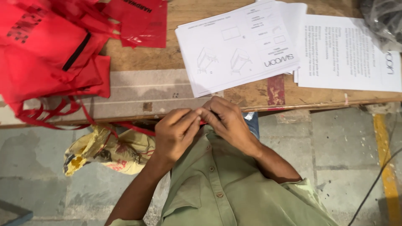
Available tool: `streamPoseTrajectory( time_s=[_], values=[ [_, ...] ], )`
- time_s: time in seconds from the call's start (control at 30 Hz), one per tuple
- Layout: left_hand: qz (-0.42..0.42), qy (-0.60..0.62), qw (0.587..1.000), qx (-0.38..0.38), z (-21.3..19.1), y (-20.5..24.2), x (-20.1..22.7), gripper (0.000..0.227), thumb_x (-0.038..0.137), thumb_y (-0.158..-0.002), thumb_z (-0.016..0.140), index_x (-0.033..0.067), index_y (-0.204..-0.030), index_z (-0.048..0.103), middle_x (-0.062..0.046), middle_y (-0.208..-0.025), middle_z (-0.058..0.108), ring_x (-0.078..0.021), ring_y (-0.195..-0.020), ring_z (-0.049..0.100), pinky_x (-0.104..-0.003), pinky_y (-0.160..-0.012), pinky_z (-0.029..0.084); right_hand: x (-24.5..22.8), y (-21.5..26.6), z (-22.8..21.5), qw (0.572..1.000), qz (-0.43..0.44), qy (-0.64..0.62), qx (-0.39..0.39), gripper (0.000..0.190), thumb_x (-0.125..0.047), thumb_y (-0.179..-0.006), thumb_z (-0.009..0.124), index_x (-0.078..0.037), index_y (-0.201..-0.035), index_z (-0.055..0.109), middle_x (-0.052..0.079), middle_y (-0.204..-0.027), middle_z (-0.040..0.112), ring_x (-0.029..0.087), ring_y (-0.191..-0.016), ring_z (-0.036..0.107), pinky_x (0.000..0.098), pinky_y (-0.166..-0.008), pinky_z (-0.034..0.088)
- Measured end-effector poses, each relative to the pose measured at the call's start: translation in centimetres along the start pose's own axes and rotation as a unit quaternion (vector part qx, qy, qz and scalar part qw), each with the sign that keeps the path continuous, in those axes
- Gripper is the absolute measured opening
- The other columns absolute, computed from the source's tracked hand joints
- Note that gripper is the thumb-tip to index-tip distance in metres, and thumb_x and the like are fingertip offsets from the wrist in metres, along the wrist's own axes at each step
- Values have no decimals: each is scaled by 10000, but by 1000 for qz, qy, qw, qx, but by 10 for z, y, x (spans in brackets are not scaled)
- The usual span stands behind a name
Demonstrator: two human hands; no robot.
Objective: Organizing small hardware into labeled bags and reviewing instructional diagrams.
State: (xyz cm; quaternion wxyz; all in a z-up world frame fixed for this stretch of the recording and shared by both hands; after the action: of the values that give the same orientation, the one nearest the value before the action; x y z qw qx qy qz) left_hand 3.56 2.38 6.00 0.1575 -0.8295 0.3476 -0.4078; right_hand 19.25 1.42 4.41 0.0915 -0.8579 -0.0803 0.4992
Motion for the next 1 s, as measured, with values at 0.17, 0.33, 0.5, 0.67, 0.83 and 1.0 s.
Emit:
streamPoseTrajectory(
  time_s=[0.17,0.33,0.5,0.67,0.83,1.0],
  values=[
    [-160,195,968,15,14,12,-34,142,44,-900,779,-18,-1026,759,-92,-999,744,-135,-842,722,-255,-730,569,-31,-8,-15,992,-111,-56,-15,303,-86,-882,761,28,-1152,681,131,-1068,682,292,-972,656,368,-797,553],
    [-237,283,929,-13,27,20,-46,136,39,-921,757,-33,-1035,771,-67,-966,778,-81,-797,693,-222,-683,556,-2,-3,-11,990,-87,-91,-67,261,-23,-921,745,-19,-1180,715,105,-1116,726,260,-1033,722,350,-888,579],
    [-290,333,896,-41,33,22,-50,167,52,-945,730,-42,-1076,773,-79,-925,798,-92,-788,712,-231,-695,591,7,-1,-9,990,-101,-69,-68,319,34,-900,698,-29,-1212,721,108,-1144,738,254,-1064,740,344,-909,595],
    [-305,408,857,-74,42,27,-56,192,55,-975,678,-64,-1108,748,-114,-978,802,-129,-880,767,-259,-775,647,6,-3,-13,981,-94,-153,-78,357,54,-895,741,-31,-1241,717,128,-1151,755,243,-1084,742,346,-929,595],
    [-284,413,863,-60,48,24,-49,194,60,-982,667,-70,-1110,733,-111,-1002,798,-136,-887,774,-258,-769,651,30,-3,-8,968,14,-237,-83,360,54,-894,757,-35,-1242,725,108,-1036,788,156,-932,753,287,-823,622],
    [-296,373,879,14,42,21,-45,205,82,-996,679,-82,-1110,726,-113,-987,797,-131,-846,770,-250,-714,644,41,4,4,963,80,-256,-37,380,80,-912,706,-12,-1280,704,90,-1000,781,103,-875,721,242,-792,604]
  ],
)
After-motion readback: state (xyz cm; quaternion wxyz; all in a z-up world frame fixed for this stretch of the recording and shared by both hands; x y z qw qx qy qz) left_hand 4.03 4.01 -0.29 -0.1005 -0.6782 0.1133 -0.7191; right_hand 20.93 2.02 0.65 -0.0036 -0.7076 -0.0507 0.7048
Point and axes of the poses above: each hand's wrist, its own y-axis away from the middle knuckle, its own z-axis out of the palm, x = y × z, the point moved 6 cm from there along -y, towards the middle knuckle
